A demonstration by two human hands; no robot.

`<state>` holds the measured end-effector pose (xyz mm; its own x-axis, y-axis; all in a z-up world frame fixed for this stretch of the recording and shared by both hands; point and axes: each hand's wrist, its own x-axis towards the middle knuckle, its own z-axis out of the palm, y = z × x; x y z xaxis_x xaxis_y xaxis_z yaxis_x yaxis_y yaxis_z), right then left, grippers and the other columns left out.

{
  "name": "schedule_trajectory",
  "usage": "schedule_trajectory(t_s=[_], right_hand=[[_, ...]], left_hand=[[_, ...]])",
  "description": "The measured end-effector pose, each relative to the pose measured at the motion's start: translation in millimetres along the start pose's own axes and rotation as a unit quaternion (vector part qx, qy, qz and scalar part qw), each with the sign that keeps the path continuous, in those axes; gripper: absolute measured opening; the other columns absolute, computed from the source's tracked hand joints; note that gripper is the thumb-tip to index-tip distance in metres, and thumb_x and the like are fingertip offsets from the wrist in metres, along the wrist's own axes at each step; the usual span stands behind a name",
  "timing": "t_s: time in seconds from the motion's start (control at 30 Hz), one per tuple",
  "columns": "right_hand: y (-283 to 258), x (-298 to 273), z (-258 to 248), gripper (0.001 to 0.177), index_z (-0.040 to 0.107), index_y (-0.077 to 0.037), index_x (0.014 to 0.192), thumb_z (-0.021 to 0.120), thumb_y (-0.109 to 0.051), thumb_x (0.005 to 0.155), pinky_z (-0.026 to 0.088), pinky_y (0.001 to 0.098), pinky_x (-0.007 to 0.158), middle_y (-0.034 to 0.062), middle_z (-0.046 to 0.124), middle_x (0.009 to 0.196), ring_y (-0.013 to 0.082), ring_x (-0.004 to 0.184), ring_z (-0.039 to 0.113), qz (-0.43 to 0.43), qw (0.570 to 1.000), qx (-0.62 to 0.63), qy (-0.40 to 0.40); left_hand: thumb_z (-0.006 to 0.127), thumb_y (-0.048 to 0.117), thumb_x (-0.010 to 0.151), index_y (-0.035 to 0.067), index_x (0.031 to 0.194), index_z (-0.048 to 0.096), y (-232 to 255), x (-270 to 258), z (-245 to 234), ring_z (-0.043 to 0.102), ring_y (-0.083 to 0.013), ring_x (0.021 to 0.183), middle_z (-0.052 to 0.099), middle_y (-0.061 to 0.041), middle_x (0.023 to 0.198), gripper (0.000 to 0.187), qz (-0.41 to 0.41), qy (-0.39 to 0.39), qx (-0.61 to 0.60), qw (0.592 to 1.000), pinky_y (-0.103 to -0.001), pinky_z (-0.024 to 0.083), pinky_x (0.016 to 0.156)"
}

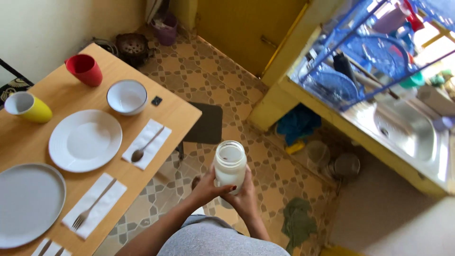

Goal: Preparing a drink by adding powder to a mug and stirring with a spoon.

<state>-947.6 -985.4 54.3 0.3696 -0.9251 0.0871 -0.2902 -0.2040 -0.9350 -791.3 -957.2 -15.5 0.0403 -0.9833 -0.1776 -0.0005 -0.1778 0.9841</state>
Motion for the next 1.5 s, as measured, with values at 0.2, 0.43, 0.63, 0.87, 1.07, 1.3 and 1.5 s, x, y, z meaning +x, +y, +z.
schedule_trajectory(t_s=[0.2,0.43,0.63,0.87,1.07,1.3,1.5], right_hand=[[6.0,121.4,-13.1,0.102,0.033,-0.01,0.147,0.093,-0.017,0.064,0.06,0.0431,0.096,0.0161,0.065,0.129,0.0281,0.118,0.068,0.04,0.998,-0.039,-0.019],[18.9,239.5,-14.5,0.1,0.036,-0.012,0.148,0.09,-0.016,0.065,0.06,0.0436,0.096,0.0173,0.065,0.132,0.0302,0.121,0.068,0.057,0.995,0.028,-0.078],[41.0,356.9,-24.4,0.105,0.033,-0.013,0.148,0.093,-0.02,0.061,0.06,0.0431,0.096,0.0149,0.062,0.132,0.0286,0.12,0.066,0.053,0.984,0.018,-0.168],[60.1,496.8,-50.9,0.103,0.036,-0.008,0.15,0.091,-0.022,0.064,0.056,0.0443,0.1,0.0179,0.065,0.134,0.0312,0.123,0.066,-0.051,0.968,0.026,-0.243],[53.1,573.0,-22.9,0.105,0.033,-0.009,0.153,0.086,-0.017,0.062,0.056,0.0439,0.098,0.0188,0.064,0.132,0.0322,0.123,0.067,-0.075,0.938,0.001,-0.339],[48.6,649.6,66.8,0.106,0.029,-0.01,0.153,0.088,-0.02,0.066,0.059,0.0441,0.096,0.0208,0.065,0.133,0.0321,0.124,0.067,-0.138,0.887,-0.054,-0.437],[5.7,713.1,140.8,0.108,0.028,-0.008,0.153,0.092,-0.019,0.066,0.057,0.0495,0.098,0.0242,0.06,0.138,0.0368,0.127,0.063,-0.198,0.846,-0.038,-0.494]], left_hand=[[0.087,0.046,0.074,0.012,0.162,0.01,39.2,109.2,-27.0,0.042,-0.0297,0.146,0.04,-0.016,0.158,0.122,0.011,-0.006,-0.03,0.999,-0.044,0.04,0.116],[0.088,0.046,0.072,0.009,0.162,0.019,70.7,201.6,-57.1,0.045,-0.0316,0.146,0.045,-0.019,0.157,0.119,0.048,0.042,-0.057,0.996,-0.046,0.039,0.117],[0.087,0.047,0.078,0.006,0.161,0.021,67.1,293.2,-69.4,0.046,-0.0308,0.145,0.046,-0.018,0.154,0.113,0.119,0.144,-0.045,0.981,-0.044,0.039,0.118],[0.086,0.041,0.084,0.004,0.16,0.024,82.9,406.5,-71.6,0.047,-0.0274,0.142,0.048,-0.016,0.151,0.105,0.177,0.213,-0.101,0.956,-0.043,0.04,0.118],[0.085,0.039,0.084,0.006,0.159,0.023,93.6,446.6,-100.3,0.049,-0.0281,0.14,0.048,-0.017,0.15,0.103,0.129,0.348,-0.038,0.928,-0.043,0.042,0.115],[0.084,0.037,0.088,0.005,0.161,0.019,60.1,477.4,-171.5,0.043,-0.0306,0.147,0.043,-0.019,0.156,0.103,0.171,0.467,0.001,0.868,-0.044,0.039,0.119],[0.087,0.035,0.086,0.004,0.163,0.019,53.3,510.3,-252.7,0.037,-0.0303,0.151,0.039,-0.019,0.16,0.107,0.215,0.525,-0.054,0.822,-0.045,0.032,0.122]])
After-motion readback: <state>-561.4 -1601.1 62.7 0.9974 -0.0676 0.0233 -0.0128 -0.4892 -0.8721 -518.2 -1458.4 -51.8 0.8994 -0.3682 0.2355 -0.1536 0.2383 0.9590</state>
